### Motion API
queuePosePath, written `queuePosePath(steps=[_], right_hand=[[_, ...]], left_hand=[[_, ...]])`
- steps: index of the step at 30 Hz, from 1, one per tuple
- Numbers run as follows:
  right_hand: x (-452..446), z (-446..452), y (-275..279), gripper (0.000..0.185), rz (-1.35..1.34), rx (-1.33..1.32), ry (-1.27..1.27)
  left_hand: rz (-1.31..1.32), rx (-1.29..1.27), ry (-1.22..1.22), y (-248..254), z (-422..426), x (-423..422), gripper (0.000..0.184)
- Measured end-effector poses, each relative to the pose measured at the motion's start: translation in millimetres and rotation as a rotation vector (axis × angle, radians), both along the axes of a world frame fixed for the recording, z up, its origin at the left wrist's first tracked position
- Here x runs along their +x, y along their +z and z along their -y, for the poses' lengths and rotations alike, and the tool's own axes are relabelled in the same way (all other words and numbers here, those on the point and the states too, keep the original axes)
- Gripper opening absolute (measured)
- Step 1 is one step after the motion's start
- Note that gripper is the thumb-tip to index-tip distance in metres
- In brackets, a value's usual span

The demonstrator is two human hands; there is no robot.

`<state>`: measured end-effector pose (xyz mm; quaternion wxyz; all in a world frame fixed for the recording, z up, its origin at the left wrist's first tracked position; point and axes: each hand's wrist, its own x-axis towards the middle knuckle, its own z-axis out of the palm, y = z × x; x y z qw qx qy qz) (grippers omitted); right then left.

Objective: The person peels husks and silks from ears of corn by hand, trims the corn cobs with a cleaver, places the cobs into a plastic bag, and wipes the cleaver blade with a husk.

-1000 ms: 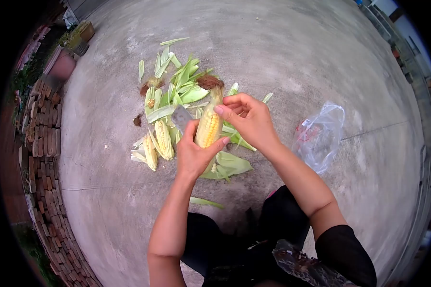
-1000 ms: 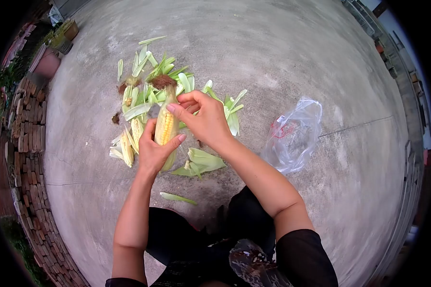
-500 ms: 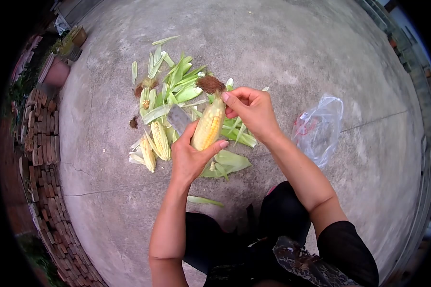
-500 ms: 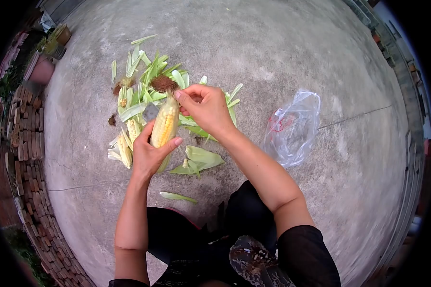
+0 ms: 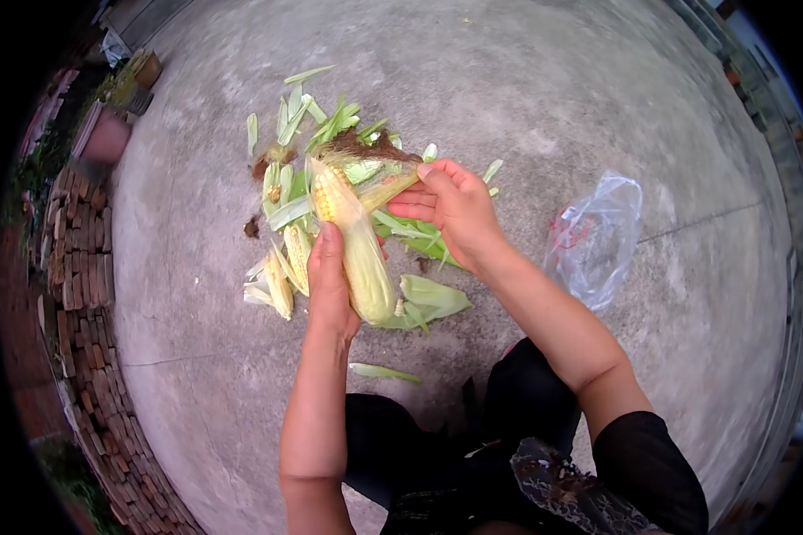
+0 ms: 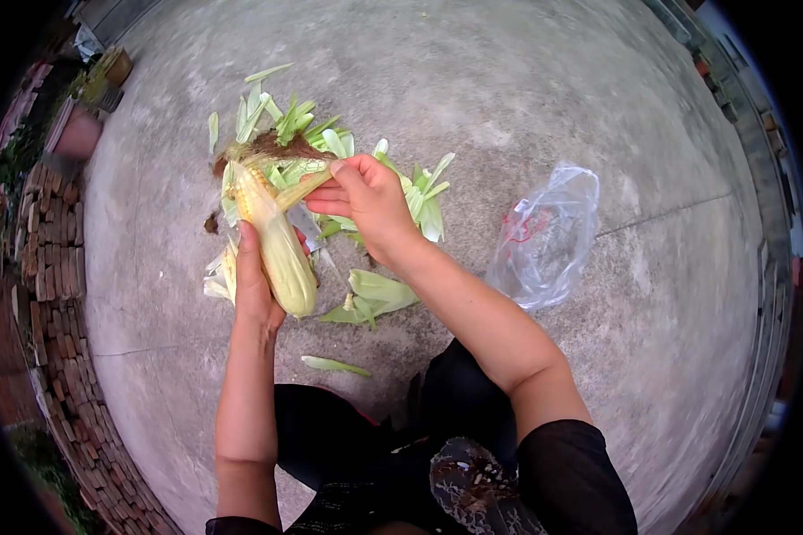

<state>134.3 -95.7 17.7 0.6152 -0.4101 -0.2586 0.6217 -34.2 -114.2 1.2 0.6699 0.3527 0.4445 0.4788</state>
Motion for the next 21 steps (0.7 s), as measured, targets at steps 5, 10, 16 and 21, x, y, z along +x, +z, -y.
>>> queuePosePath(steps=[5,10,16,21], right_hand=[[2,-5,-4,0.024,-0.225,-0.031,0.007],[0,-2,-14,0.017,-0.169,-0.115,-0.022],[-8,6,2,0.017,-0.077,-0.166,0.003],[-13,10,8,0.014,-0.119,-0.151,-0.002]], left_hand=[[0.170,-0.302,-0.199,2,5,9,0.055],[0.238,-0.252,-0.013,3,0,14,0.043],[0.322,-0.156,0.148,-9,-15,-4,0.046],[0.296,-0.141,0.256,-8,-27,-11,0.051]])
